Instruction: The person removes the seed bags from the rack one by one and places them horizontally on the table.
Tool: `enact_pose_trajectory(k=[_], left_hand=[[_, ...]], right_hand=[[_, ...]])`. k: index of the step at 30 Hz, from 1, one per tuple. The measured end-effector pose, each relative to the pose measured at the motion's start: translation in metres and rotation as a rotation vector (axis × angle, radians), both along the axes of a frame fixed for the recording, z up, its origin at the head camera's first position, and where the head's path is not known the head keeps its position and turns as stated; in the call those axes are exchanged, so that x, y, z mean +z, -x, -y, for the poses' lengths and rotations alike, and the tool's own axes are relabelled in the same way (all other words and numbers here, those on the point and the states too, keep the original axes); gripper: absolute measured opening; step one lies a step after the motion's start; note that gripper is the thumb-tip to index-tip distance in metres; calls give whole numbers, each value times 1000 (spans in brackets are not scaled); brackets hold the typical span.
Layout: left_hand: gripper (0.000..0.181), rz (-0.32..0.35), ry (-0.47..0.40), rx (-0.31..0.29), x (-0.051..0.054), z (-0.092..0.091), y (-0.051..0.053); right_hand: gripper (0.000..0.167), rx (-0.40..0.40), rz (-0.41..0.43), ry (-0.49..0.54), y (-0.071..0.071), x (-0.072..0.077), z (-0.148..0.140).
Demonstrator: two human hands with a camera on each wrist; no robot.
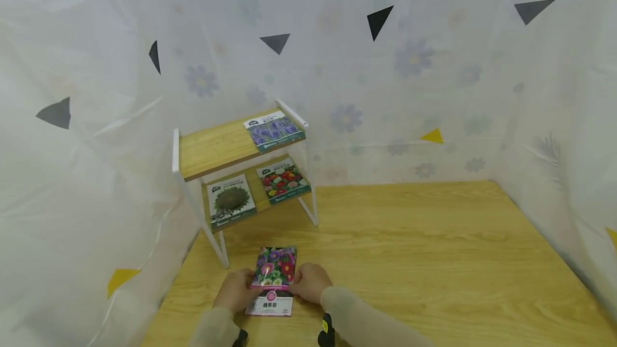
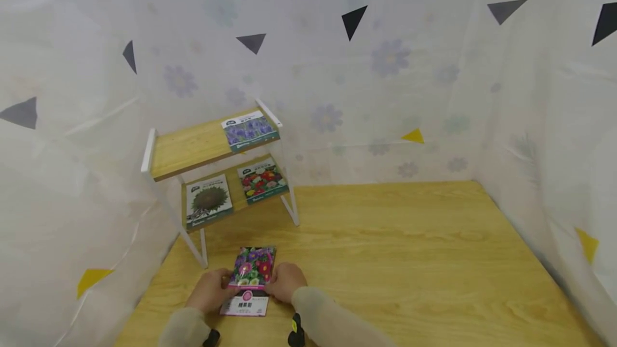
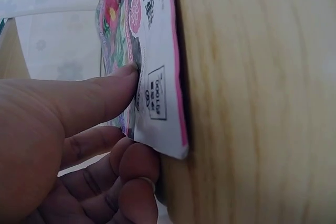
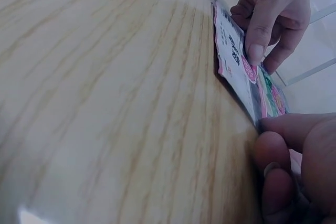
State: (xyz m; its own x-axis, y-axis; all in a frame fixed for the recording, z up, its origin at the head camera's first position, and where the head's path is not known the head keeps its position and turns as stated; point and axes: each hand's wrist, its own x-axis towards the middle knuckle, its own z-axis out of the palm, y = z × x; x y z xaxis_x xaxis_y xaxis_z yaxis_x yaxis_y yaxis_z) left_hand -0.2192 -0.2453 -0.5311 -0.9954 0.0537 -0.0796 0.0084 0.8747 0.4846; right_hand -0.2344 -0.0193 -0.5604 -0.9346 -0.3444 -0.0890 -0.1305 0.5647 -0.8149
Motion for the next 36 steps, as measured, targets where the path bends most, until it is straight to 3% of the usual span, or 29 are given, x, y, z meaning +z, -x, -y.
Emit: enact_pose_trajectory(k=[30, 36], left_hand=[[42, -3, 17, -46, -2, 0, 4], [44, -8, 13, -54, -5, 1, 0]], right_hand=[[27, -32, 9, 0, -2, 5, -2], [26, -18, 11, 3, -4, 2, -2]])
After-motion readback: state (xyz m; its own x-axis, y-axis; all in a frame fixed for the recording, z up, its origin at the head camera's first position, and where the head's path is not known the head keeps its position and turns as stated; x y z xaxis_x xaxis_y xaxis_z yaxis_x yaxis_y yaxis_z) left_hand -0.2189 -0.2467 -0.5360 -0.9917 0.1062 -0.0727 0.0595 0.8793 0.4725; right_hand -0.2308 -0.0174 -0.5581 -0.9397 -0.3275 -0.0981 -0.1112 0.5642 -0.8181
